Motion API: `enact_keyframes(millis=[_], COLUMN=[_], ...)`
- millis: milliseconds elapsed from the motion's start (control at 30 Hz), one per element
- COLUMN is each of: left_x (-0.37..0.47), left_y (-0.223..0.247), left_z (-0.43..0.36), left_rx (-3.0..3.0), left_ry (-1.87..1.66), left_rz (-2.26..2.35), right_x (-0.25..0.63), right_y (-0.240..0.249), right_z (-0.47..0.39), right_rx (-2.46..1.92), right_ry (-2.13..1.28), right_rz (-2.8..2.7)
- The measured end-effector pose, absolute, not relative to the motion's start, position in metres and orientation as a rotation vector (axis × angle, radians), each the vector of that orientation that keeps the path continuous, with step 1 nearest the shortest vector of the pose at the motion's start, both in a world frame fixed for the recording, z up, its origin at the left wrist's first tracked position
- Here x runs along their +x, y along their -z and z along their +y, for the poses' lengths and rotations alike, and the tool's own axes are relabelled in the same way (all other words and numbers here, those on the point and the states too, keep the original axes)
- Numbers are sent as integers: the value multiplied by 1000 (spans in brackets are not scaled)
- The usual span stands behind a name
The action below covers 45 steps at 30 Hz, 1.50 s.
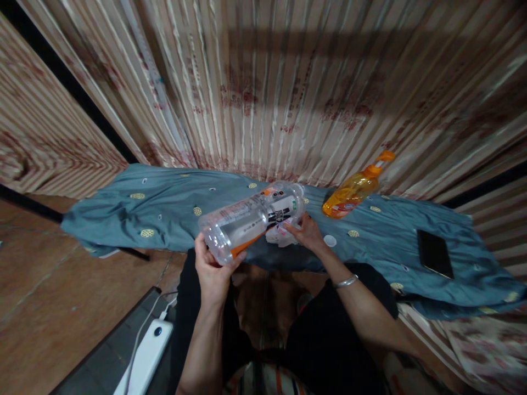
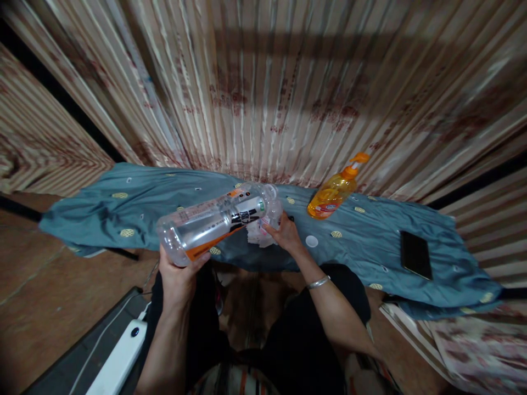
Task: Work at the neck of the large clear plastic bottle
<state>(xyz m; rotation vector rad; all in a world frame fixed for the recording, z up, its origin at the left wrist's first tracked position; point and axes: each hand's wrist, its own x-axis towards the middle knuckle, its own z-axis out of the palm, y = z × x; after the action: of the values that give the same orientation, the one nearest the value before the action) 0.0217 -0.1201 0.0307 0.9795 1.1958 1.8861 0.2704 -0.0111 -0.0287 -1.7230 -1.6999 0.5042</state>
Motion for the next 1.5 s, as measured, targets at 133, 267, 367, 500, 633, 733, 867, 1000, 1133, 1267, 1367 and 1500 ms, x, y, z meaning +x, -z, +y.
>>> enact_keyframes(millis=[133, 267, 367, 500, 633, 733, 867, 1000, 1133, 1267, 1367, 1500], left_x=[22, 21, 21, 21, 21, 21, 21, 21, 22, 22, 21, 21], left_y=[-31, -30, -27, -27, -30, -32, -29, -27, -28, -29, -29, -30], left_z=[-120, -120, -120, -120, -121, -121, -120, -120, -121, -121, -120, -121], left_rx=[981, 989, 994, 993, 968, 954, 974, 982, 972, 975, 971, 956], left_ry=[-1879, -1870, -1887, -1889, -1880, -1880, -1898, -1904, -1909, -1916, -1920, -1913], left_rz=[1195, 1208, 1195, 1198, 1207, 1204, 1176, 1167, 1164, 1142, 1142, 1149], right_x=[271, 271, 271, 270, 270, 271, 271, 272, 272, 271, 271, 272], right_y=[28, 27, 27, 26, 27, 29, 32, 33, 31, 29, 29, 30], right_z=[-11, -12, -11, -11, -11, -11, -11, -11, -11, -12, -12, -11], right_rx=[-1714, -1727, -1743, -1752, -1759, -1727, -1651, -1666, -1675, -1662, -1676, -1687], right_ry=[-541, -527, -524, -520, -522, -511, -504, -511, -522, -522, -509, -516], right_rz=[-1692, -1705, -1715, -1723, -1724, -1715, -1709, -1705, -1711, -1722, -1726, -1721])
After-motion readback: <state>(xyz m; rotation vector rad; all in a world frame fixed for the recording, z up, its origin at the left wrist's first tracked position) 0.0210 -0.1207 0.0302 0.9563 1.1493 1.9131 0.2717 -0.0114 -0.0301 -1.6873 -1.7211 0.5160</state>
